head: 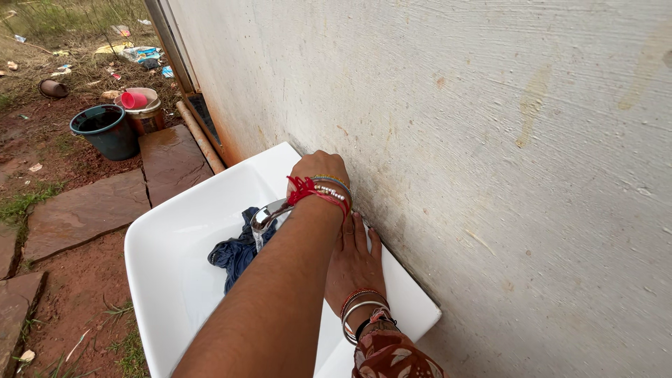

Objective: The person rinses a dark cloth under a running faucet in an outdoor sink and then unscrews the aerator from the faucet by hand to inspect it.

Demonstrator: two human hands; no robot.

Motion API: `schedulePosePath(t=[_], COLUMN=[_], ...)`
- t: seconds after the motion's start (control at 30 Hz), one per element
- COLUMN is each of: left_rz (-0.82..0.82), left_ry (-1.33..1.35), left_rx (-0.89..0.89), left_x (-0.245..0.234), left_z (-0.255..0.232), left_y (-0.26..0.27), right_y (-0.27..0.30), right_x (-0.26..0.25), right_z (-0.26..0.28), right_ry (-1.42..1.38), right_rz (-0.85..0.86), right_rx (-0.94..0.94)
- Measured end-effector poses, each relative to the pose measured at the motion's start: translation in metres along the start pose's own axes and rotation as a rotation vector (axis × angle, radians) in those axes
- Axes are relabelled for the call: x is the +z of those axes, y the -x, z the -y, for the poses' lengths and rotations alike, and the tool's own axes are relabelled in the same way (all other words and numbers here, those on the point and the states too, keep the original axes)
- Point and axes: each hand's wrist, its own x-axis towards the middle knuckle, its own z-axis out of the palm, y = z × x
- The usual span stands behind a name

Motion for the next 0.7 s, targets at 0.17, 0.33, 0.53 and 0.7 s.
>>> schedulePosePath(t=[0.17,0.33,0.53,0.7], left_rz=[0.045,-0.291,-0.457,-0.206], left_ry=[0.026,0.081,0.056,0.198], left_rx=[-0.008,0.112,0.226,0.109], left_x=[-0.006,0.035,0.051,0.034], left_z=[0.0,0.017,0.036,0.027], left_y=[0.008,0.02,0.041,0.035], right_y=[0.004,0.003,0.007,0.011], right_x=[0.002,-0.007,-0.011,-0.02], right_z=[-0.006,-0.001,-0.001,-0.007], right_ry=[-0.041,-0.03,0.012,-0.015], right_rz=[-0.018,-0.001,0.053,0.121], right_rx=[0.001,0.006,0.001,-0.07])
